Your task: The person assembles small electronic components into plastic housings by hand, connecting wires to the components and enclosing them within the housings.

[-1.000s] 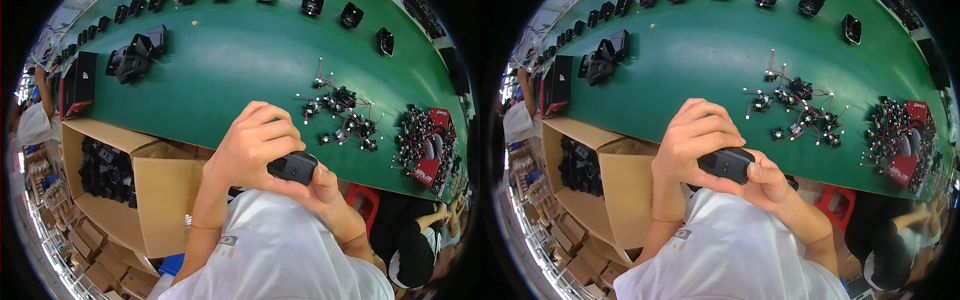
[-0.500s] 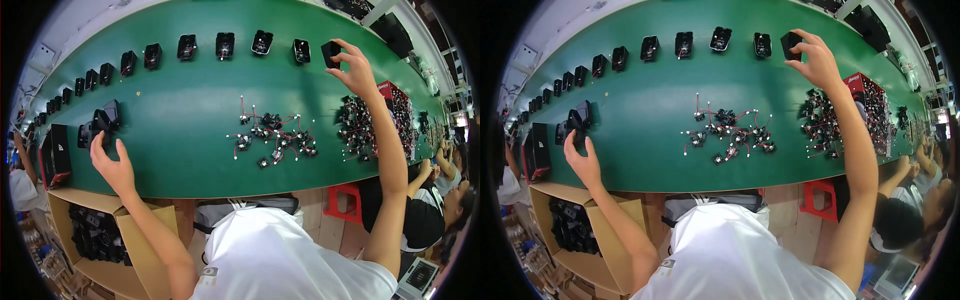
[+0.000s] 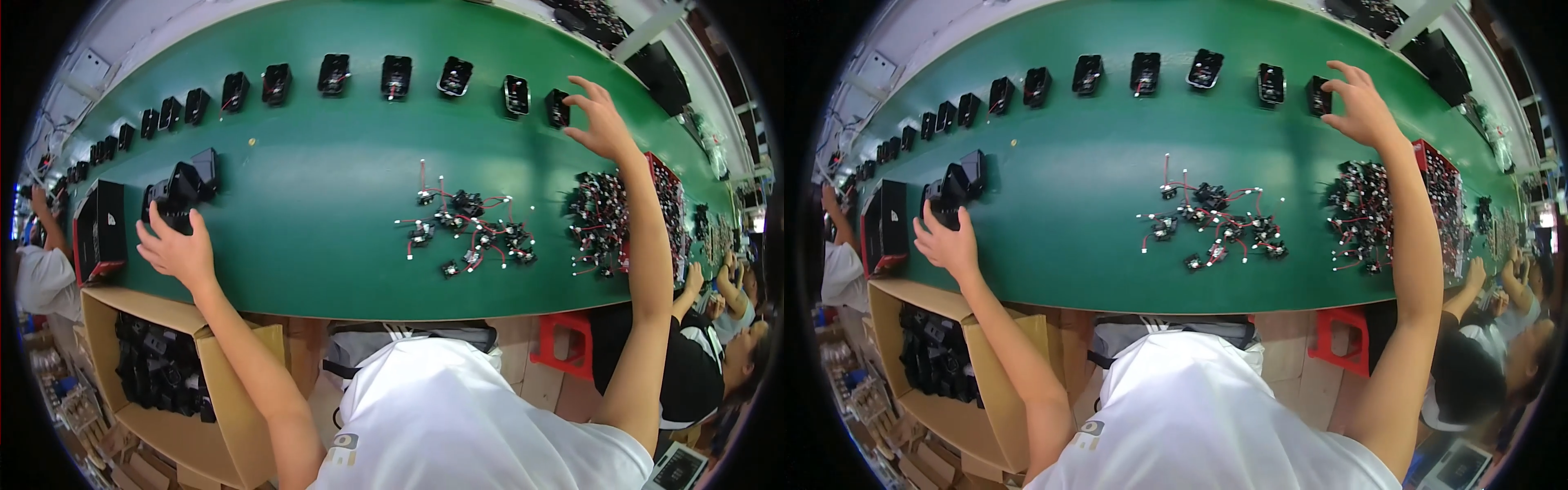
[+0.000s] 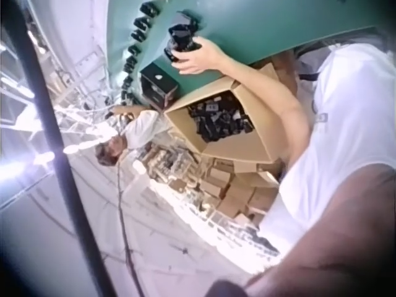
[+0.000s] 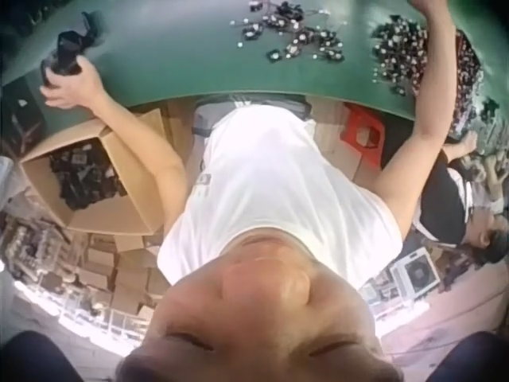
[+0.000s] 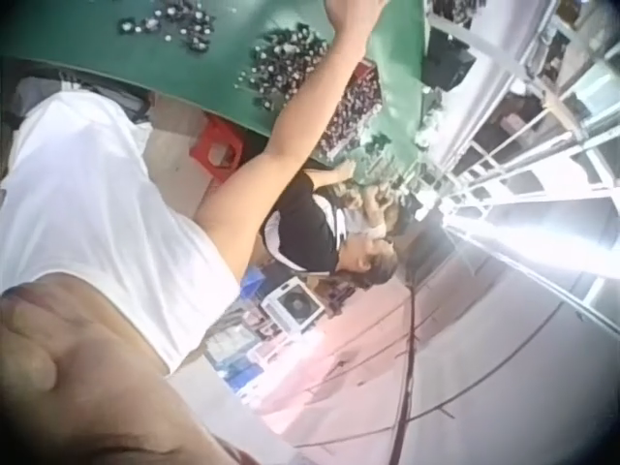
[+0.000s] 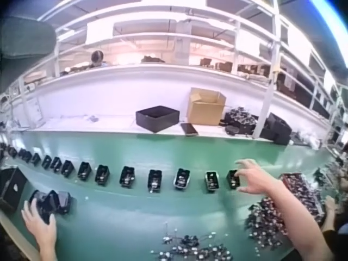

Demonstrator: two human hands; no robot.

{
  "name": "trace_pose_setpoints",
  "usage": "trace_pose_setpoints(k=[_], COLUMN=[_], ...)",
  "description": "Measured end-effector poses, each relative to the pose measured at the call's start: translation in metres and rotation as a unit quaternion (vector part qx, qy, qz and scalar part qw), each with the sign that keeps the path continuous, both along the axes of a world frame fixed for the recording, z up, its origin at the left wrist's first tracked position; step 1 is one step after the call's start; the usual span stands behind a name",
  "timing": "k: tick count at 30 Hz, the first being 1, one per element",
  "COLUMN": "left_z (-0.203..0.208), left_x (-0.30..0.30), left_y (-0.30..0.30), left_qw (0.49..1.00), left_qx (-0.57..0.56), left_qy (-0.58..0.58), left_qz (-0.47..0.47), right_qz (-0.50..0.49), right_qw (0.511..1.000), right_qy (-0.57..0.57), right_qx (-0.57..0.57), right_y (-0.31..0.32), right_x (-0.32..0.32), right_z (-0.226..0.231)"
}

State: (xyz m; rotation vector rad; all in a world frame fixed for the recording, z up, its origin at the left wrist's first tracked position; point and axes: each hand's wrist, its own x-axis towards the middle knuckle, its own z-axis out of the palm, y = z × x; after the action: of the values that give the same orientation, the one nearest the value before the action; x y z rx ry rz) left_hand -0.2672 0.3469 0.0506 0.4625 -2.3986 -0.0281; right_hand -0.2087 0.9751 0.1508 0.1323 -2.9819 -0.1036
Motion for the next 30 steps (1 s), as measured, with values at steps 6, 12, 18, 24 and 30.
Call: trace_pose_setpoints(k=[6, 12, 18, 24, 30], left_z=[-0.001, 0.017, -0.003, 0.008, 0.009], left_x=[0.022, 0.071, 0.081, 0.106, 0.123], left_y=[0.006, 0.025, 0.007, 0.045, 0.119], left_qw=[0.994, 0.994, 0.987, 0.948, 0.835], left_qx=[0.009, 0.017, -0.074, 0.139, 0.404], left_qy=[-0.067, -0.096, -0.077, -0.141, -0.08], left_qz=[-0.081, -0.059, -0.122, -0.248, -0.366], right_qz=[0.059, -0.073, -0.112, -0.158, -0.164], right_qw=[0.98, 0.932, 0.91, 0.892, 0.864], right_qy=[-0.002, 0.047, 0.04, 0.029, 0.062], right_qx=[-0.188, -0.352, -0.397, -0.422, -0.472], right_y=[-0.11, -0.132, -0.159, -0.158, -0.159], right_x=[0.085, 0.155, 0.173, 0.179, 0.172], right_z=[0.018, -0.015, -0.052, -0.068, -0.061])
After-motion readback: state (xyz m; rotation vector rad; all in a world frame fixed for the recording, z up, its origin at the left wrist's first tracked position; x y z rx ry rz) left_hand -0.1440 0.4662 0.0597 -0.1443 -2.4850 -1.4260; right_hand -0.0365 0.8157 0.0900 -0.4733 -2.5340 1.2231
